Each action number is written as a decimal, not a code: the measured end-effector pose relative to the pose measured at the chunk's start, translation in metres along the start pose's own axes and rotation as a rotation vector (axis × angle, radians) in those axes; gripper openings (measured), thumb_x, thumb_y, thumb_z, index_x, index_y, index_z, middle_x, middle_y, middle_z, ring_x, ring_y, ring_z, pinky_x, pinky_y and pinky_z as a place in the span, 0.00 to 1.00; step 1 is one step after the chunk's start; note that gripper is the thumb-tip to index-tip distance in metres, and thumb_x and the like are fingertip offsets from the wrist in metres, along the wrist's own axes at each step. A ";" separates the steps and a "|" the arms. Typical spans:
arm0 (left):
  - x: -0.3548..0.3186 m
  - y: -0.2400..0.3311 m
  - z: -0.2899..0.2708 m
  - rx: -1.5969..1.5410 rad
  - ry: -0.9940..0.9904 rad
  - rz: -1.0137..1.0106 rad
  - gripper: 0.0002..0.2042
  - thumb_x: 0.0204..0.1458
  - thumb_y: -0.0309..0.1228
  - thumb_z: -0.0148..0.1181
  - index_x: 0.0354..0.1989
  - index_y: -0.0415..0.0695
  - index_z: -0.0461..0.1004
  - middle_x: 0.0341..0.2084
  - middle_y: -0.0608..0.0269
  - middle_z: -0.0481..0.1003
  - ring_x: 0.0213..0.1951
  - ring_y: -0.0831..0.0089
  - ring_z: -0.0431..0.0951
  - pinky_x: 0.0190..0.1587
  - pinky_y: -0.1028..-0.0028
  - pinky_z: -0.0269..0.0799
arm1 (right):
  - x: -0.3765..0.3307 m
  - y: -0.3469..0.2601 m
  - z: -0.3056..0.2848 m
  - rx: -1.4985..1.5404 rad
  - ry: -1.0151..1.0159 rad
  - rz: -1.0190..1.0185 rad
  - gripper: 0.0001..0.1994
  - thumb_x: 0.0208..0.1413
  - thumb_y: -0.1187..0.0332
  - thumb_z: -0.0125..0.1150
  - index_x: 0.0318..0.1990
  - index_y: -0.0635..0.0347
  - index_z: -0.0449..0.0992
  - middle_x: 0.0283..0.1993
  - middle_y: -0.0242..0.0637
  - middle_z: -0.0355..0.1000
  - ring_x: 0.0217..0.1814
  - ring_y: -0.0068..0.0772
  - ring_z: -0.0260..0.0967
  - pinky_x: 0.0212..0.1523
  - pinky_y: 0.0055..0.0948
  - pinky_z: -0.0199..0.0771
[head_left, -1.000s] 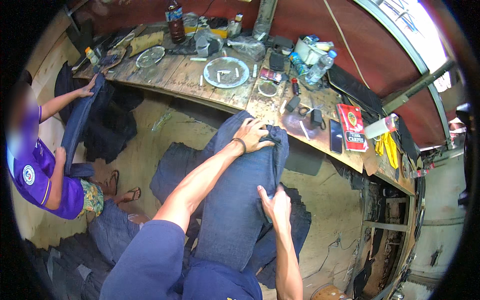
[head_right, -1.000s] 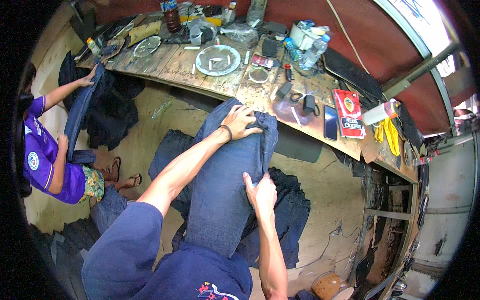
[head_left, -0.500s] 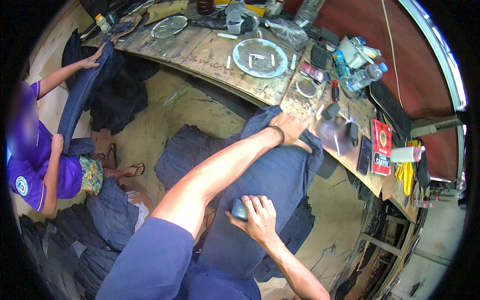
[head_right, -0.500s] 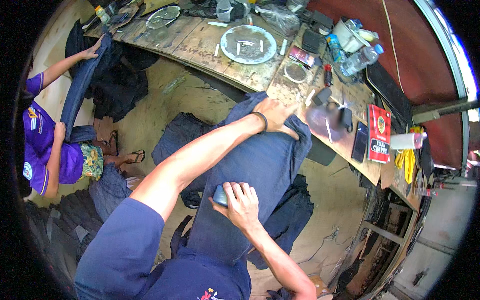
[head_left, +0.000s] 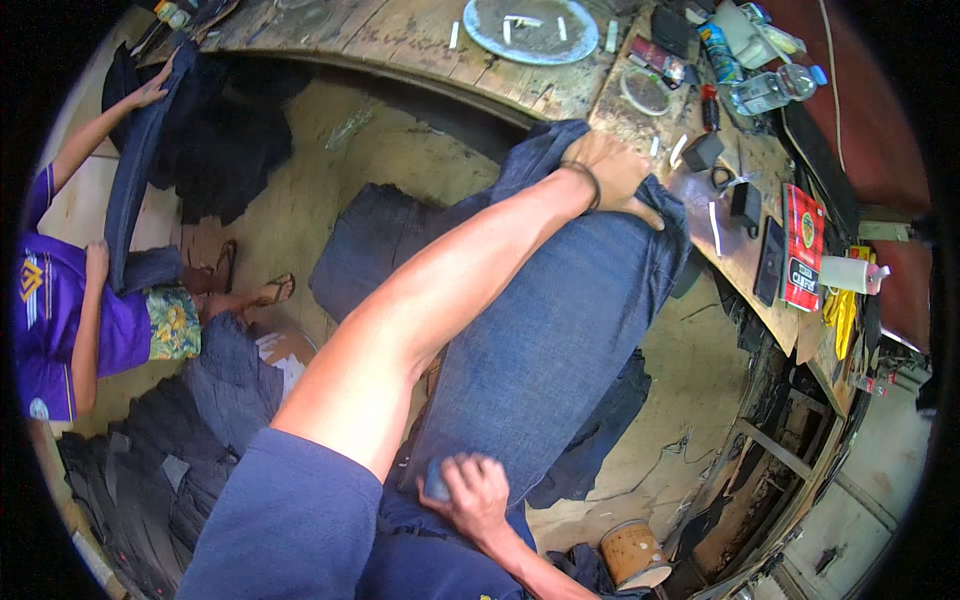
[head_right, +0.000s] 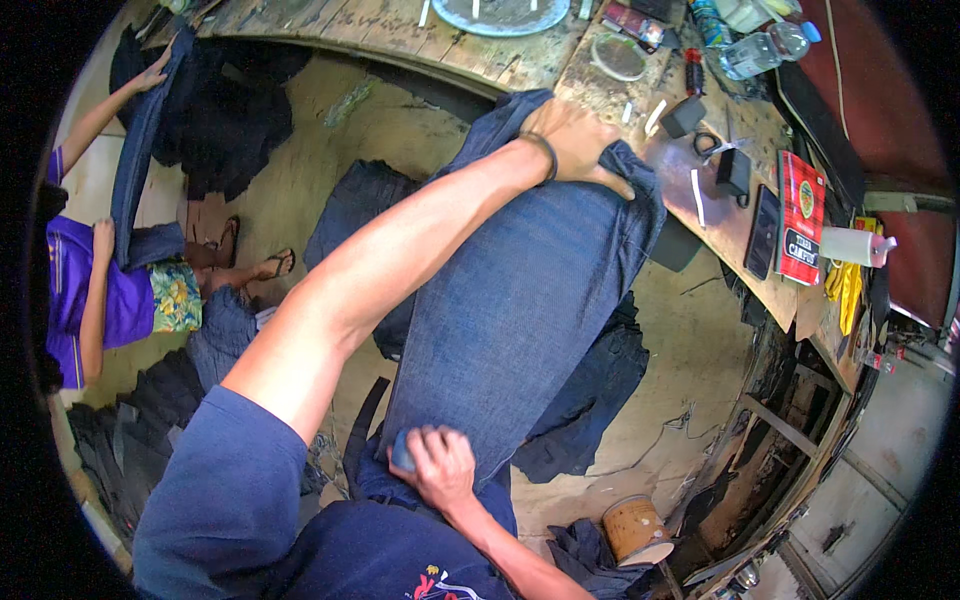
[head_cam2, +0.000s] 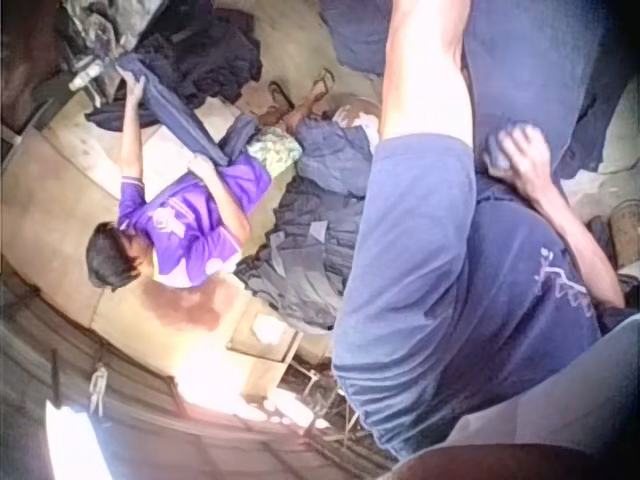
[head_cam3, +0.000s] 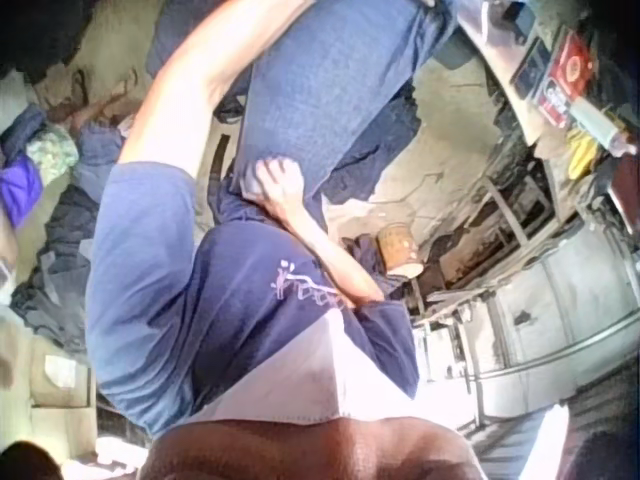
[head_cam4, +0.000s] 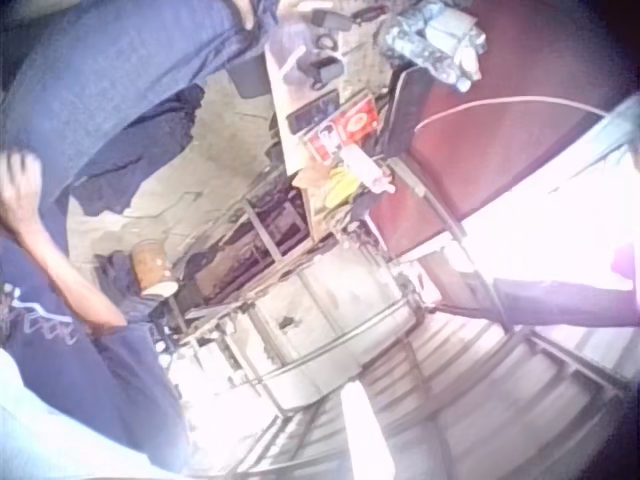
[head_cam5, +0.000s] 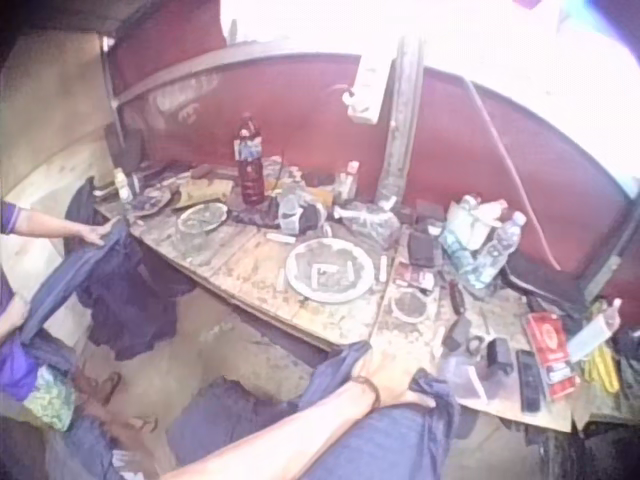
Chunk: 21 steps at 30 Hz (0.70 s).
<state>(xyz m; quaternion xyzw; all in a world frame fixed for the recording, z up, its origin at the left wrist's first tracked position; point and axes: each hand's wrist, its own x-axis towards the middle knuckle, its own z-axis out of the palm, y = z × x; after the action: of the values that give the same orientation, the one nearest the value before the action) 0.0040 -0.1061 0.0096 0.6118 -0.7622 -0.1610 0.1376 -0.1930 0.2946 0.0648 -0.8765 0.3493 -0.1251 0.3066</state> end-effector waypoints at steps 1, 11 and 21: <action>0.000 0.001 -0.001 -0.015 0.002 -0.026 0.48 0.38 0.85 0.61 0.47 0.50 0.88 0.34 0.47 0.86 0.41 0.50 0.89 0.43 0.55 0.85 | 0.013 -0.008 -0.016 0.053 -0.028 -0.041 0.27 0.42 0.51 0.85 0.46 0.55 0.82 0.40 0.37 0.75 0.44 0.41 0.74 0.43 0.41 0.75; 0.010 -0.011 0.009 0.105 0.047 0.005 0.50 0.39 0.87 0.56 0.45 0.48 0.88 0.36 0.47 0.87 0.41 0.49 0.89 0.43 0.54 0.84 | 0.128 0.116 -0.012 -0.233 0.327 0.043 0.22 0.46 0.57 0.81 0.41 0.60 0.78 0.40 0.43 0.73 0.39 0.48 0.71 0.41 0.46 0.74; -0.001 0.002 -0.010 0.090 -0.046 -0.048 0.51 0.40 0.87 0.56 0.49 0.48 0.88 0.39 0.43 0.87 0.44 0.46 0.88 0.47 0.51 0.84 | 0.145 0.119 -0.083 -0.244 0.321 -0.189 0.18 0.39 0.58 0.81 0.31 0.55 0.76 0.33 0.42 0.73 0.36 0.49 0.73 0.39 0.48 0.74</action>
<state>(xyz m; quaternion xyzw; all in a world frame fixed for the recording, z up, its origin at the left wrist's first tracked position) 0.0064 -0.1056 0.0194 0.6316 -0.7566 -0.1439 0.0887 -0.1878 0.0903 0.0561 -0.9048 0.3225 -0.2481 0.1258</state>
